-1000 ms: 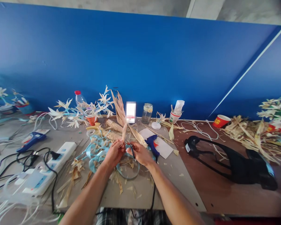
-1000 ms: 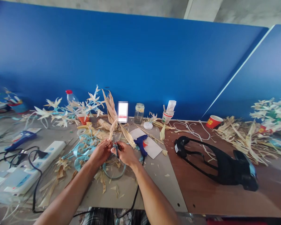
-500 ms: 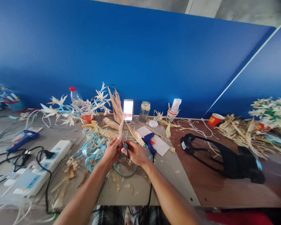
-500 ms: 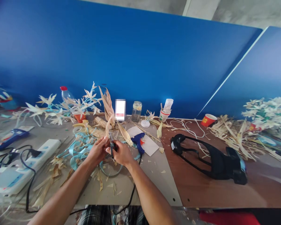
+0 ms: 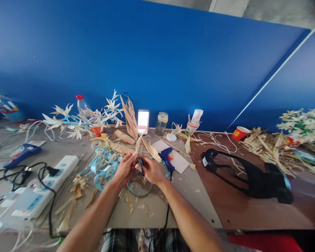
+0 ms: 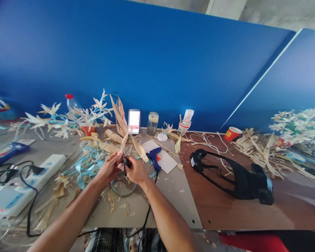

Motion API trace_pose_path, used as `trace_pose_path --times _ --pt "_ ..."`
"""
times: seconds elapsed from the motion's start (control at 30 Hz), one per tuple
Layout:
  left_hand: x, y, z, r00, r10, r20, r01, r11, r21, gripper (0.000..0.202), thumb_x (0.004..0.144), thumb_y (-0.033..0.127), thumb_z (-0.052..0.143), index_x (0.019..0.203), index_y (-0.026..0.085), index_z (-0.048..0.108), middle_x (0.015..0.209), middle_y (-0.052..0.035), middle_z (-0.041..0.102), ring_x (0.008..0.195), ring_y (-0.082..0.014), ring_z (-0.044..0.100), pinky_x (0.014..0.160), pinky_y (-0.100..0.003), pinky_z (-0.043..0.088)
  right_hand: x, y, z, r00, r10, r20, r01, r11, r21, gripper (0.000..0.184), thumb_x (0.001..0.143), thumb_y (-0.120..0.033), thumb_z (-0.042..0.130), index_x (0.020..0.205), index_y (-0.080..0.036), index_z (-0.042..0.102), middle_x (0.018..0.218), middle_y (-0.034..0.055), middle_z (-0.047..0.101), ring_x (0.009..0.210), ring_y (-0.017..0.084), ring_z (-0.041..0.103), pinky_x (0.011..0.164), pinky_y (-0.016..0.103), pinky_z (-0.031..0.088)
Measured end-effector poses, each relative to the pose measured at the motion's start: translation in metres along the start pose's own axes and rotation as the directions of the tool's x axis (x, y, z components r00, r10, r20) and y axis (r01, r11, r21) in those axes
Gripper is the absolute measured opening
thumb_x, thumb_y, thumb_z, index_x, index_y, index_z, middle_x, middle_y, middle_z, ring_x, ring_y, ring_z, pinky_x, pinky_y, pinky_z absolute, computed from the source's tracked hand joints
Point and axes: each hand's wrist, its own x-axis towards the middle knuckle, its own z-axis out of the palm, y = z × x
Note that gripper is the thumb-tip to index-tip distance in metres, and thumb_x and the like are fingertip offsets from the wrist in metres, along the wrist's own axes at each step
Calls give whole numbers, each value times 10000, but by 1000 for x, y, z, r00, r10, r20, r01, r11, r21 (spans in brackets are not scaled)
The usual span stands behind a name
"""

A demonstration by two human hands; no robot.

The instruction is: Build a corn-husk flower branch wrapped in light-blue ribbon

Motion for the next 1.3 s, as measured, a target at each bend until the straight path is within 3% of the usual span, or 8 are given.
trace_pose_path --times 0.5,0.63,0.8,0.93,1.07,1.2,1.3 --pt "-2 2 3 999 -31 21 31 999 -20 308 655 353 751 669 150 520 506 92 307 419 -21 315 443 -150 337 -1 0 0 999 -28 -23 29 999 26 289 796 -376 592 1017 -193 625 690 3 602 579 125 482 555 223 392" --pt "-1 1 1 1000 -15 9 16 1000 -18 299 663 353 747 684 148 531 505 93 318 423 -20 315 443 -147 338 1 4 4 1000 -3 -19 6 990 140 293 773 -382 616 1009 -208 625 736 8 619 618 137 519 598 244 420" --pt "3 -3 -6 999 26 -27 -25 1000 14 293 644 334 760 773 150 573 555 71 442 463 -29 389 503 -162 386 8 6 3 978 185 -94 -113 854 508 374 725 -437 632 1019 -210 581 740 -3 609 667 152 570 620 263 456" --pt "4 -8 -8 1000 12 22 -14 995 98 332 629 303 769 872 147 604 630 43 531 519 -39 452 543 -171 403 11 6 -7 931 313 -186 -95 703 705 468 651 -358 697 1059 -207 523 803 -17 611 639 117 559 587 232 436" --pt "4 -13 -4 999 -34 27 27 975 220 362 604 307 785 871 148 599 639 32 564 540 -49 481 530 -167 391 14 6 -8 915 372 -157 -133 645 752 526 578 -275 720 1058 -198 517 775 -27 630 547 101 529 504 218 389" --pt "3 -14 -1 1000 -23 18 17 961 277 357 574 314 800 807 144 590 638 25 586 538 -57 494 522 -175 386 15 8 -7 907 364 -212 -104 682 724 369 557 -209 706 896 -183 564 675 -38 616 557 106 528 526 219 395" --pt "3 -13 -1 996 -68 55 50 956 289 312 600 328 783 755 133 595 614 22 577 528 -54 481 529 -179 384 16 10 -9 881 407 -240 -81 630 773 359 558 -212 703 884 -190 555 647 -54 603 525 94 508 497 208 384"
